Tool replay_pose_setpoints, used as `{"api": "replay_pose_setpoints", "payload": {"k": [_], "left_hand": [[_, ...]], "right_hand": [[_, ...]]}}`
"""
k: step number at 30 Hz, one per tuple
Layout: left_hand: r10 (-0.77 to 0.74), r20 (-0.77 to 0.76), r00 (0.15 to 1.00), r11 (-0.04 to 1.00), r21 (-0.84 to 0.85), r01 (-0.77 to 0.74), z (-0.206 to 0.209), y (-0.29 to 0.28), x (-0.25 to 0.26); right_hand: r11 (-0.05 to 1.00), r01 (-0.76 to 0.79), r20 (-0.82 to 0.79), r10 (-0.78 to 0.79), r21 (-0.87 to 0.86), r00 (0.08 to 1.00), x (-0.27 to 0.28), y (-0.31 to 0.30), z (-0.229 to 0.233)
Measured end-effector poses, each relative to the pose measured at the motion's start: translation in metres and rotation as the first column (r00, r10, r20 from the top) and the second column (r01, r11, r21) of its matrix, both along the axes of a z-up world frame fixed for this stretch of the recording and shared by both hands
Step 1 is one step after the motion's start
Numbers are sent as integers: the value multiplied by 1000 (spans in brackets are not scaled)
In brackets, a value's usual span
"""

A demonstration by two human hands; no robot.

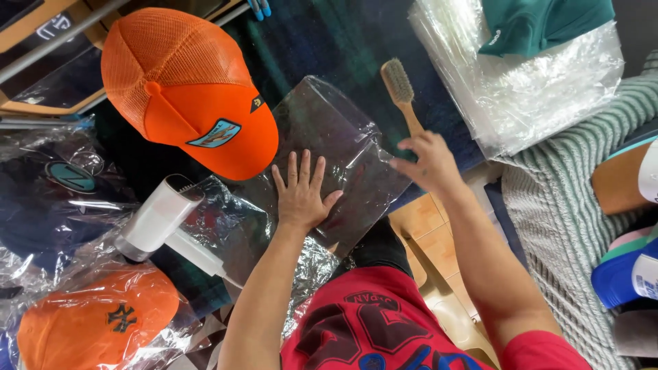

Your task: The person steams and brushes several hats before placing each hat inside a plastic bag.

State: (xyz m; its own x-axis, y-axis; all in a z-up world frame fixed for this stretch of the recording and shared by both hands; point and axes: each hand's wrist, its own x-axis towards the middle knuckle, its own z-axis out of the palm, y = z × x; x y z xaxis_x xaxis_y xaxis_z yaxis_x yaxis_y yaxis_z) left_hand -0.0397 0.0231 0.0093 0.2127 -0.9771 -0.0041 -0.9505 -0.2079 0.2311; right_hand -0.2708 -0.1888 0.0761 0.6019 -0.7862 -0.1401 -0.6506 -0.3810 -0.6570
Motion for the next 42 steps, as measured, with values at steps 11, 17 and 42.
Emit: {"api": "replay_pose_setpoints", "payload": {"k": [11, 17, 42], "left_hand": [[0, -13, 1000, 999, -48, -1, -4, 2, -2], [-25, -42, 999, 1000, -15, 25, -3, 5, 4], [290, -956, 34, 407, 91, -909, 94, 61, 108]], "right_hand": [[717, 534, -186, -510, 447, 840, -58, 19, -69], [616, 574, 37, -699, 539, 714, -55, -3, -20], [693, 10, 269, -293, 721, 917, 317, 50, 85]]}}
